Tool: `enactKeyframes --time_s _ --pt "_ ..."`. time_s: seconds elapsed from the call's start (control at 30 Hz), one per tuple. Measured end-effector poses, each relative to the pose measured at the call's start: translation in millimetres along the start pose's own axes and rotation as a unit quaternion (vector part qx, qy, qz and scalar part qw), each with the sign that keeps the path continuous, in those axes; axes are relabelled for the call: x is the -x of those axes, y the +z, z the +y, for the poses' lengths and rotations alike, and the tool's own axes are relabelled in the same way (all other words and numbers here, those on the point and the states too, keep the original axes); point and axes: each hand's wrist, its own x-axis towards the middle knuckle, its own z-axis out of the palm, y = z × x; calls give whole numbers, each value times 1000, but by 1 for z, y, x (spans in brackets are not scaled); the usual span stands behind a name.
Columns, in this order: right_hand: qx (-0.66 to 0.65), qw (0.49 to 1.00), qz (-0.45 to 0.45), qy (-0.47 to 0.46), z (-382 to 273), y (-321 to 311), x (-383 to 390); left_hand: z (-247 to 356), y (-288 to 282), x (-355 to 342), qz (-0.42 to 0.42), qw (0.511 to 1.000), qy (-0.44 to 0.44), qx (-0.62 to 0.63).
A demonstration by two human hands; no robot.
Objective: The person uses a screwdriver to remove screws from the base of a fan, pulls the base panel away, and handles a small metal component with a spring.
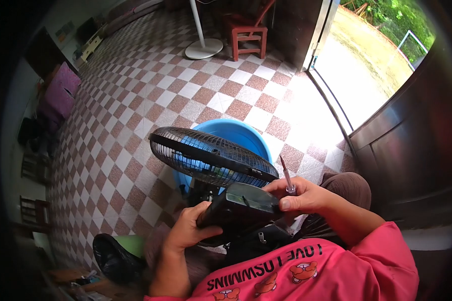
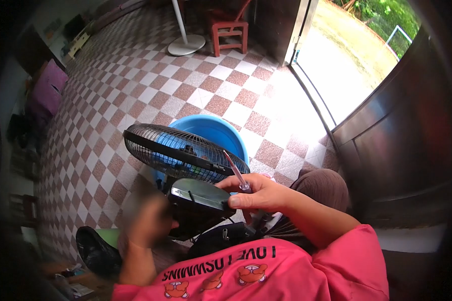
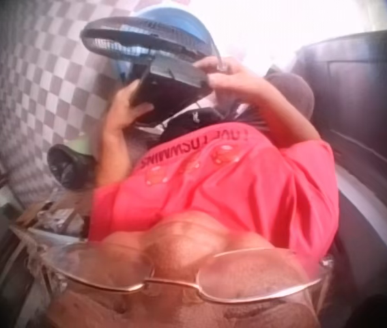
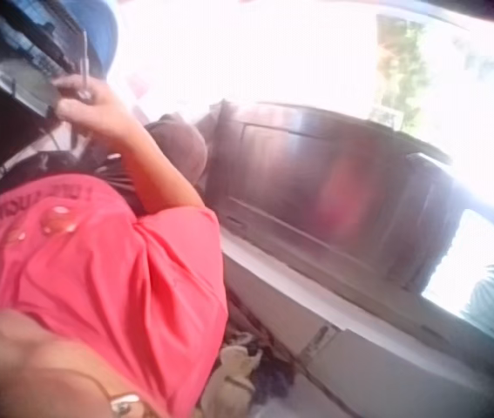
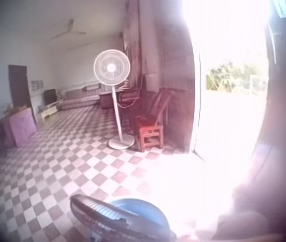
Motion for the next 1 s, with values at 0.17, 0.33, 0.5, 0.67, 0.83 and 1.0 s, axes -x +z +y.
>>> enactKeyframes --time_s 0.17,0.33,0.5,0.67,0.83,1.0 --pt "35 999 22 7 -16 15 4 -4 0 1 -9 995 49 92" --pt "118 985 112 -53 -9 9 -4 -6 0 3 -7 997 47 66" --pt "246 950 194 -2 -50 22 -3 -26 9 7 -5 988 23 156" --pt "313 934 170 12 -85 29 -8 -23 9 7 -36 987 20 153" --pt "450 864 227 0 -118 55 -32 -25 10 9 -39 992 5 119" --pt "419 886 196 -10 -146 66 -50 -29 10 11 -71 987 36 136"
